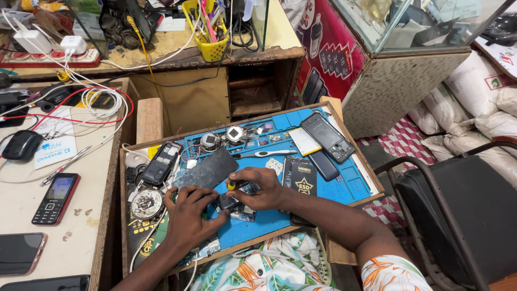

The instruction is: The person uses a yellow screwdriver to remove screws from a small black electronic component on a blue work mat. They then use a metal prying tool to separate parts of the component and set the pieces aside on the mat.

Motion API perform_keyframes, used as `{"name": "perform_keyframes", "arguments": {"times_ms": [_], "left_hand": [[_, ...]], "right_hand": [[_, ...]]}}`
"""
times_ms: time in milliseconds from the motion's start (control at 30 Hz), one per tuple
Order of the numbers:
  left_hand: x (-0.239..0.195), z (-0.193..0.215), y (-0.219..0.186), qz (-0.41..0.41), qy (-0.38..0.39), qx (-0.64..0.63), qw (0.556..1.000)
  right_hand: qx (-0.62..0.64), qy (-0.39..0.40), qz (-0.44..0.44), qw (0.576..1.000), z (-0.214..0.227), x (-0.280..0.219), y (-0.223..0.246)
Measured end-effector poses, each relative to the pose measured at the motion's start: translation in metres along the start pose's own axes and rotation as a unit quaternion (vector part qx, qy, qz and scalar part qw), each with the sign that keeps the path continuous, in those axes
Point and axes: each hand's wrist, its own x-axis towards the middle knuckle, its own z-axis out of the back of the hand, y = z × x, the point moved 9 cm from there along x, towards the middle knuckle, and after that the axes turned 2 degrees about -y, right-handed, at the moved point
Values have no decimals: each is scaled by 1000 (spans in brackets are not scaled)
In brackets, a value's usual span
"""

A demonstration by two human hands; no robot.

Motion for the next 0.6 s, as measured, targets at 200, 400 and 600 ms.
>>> {"name": "perform_keyframes", "arguments": {"times_ms": [200, 400, 600], "left_hand": [[-1, -3, 1, -4, 8, -2, 1000], [-1, -2, 0, -13, 10, -6, 1000], [0, -2, 0, -5, 19, -8, 1000]], "right_hand": [[4, 9, -8, 1000, -2, -2, -1], [-2, 12, -6, 1000, -2, 0, -2], [-9, 22, -17, 1000, -3, -1, -6]]}}
